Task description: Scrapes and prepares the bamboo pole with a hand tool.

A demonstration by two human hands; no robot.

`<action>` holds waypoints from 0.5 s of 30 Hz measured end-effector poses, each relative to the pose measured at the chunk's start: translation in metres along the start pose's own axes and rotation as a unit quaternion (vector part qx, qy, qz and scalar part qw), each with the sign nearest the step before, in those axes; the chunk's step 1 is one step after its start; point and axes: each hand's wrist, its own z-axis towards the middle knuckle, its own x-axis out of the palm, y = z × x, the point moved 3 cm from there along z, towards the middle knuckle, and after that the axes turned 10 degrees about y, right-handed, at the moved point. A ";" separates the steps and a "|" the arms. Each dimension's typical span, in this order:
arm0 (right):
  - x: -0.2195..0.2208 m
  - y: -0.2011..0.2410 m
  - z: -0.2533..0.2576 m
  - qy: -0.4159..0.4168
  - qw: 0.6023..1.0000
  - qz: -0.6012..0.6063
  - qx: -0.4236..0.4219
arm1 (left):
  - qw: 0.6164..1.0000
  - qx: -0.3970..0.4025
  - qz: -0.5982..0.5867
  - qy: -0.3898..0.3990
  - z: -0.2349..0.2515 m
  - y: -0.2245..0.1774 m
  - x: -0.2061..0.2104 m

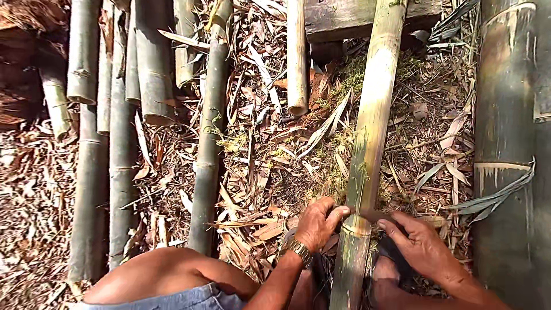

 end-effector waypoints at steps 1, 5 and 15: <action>0.006 -0.003 -0.006 0.014 1.000 0.004 -0.013 | 0.999 -0.020 -0.018 0.019 -0.013 0.006 0.009; -0.004 0.004 0.010 -0.012 0.999 -0.037 -0.031 | 0.999 -0.029 -0.008 0.012 -0.003 -0.002 -0.004; 0.016 -0.020 -0.014 0.152 0.985 0.078 -0.035 | 0.998 -0.031 0.010 0.057 -0.048 0.011 0.028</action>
